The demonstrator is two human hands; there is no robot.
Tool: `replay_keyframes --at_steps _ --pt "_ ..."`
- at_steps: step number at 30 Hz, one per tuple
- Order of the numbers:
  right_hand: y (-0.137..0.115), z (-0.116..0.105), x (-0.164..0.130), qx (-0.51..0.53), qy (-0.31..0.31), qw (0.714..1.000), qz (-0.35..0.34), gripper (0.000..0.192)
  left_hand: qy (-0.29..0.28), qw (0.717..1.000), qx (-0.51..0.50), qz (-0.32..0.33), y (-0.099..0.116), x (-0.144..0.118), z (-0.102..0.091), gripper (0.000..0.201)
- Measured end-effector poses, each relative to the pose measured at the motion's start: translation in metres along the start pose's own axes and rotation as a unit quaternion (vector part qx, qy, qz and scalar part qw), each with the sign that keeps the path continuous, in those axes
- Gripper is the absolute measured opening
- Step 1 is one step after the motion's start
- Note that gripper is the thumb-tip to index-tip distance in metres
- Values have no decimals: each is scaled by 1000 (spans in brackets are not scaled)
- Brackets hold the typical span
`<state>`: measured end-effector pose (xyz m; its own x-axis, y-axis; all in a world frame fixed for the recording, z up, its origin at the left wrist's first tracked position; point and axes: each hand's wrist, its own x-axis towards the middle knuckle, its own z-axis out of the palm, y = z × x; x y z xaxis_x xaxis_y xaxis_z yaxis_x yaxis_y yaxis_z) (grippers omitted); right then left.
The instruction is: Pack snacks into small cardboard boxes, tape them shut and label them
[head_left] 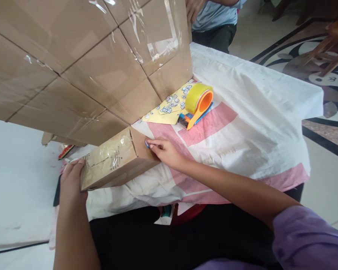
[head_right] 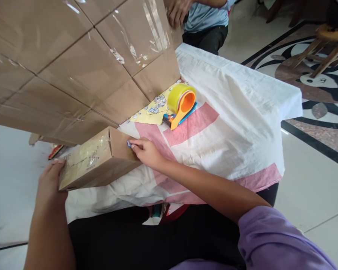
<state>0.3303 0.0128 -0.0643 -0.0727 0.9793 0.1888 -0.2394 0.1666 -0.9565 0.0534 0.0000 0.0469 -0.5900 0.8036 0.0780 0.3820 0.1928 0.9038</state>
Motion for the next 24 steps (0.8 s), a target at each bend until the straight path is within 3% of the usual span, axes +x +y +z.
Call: replay_keyframes --at_steps 5,10,15,19,24 --pt "0 0 -18 -10 32 999 -41 32 5 998 -54 -24 3 -3 3 38" --pt "0 0 -18 -52 11 997 -62 34 -3 997 -70 -34 6 -7 9 37" --pt "-8 -6 -14 -39 -25 998 -36 38 7 997 -65 -41 14 -13 12 33" --pt "-13 -6 -16 2 -9 1000 -4 47 19 997 -64 -29 17 -14 12 28" --pt "-7 -3 -19 4 11 1000 -9 43 18 998 -52 -22 10 -10 10 29"
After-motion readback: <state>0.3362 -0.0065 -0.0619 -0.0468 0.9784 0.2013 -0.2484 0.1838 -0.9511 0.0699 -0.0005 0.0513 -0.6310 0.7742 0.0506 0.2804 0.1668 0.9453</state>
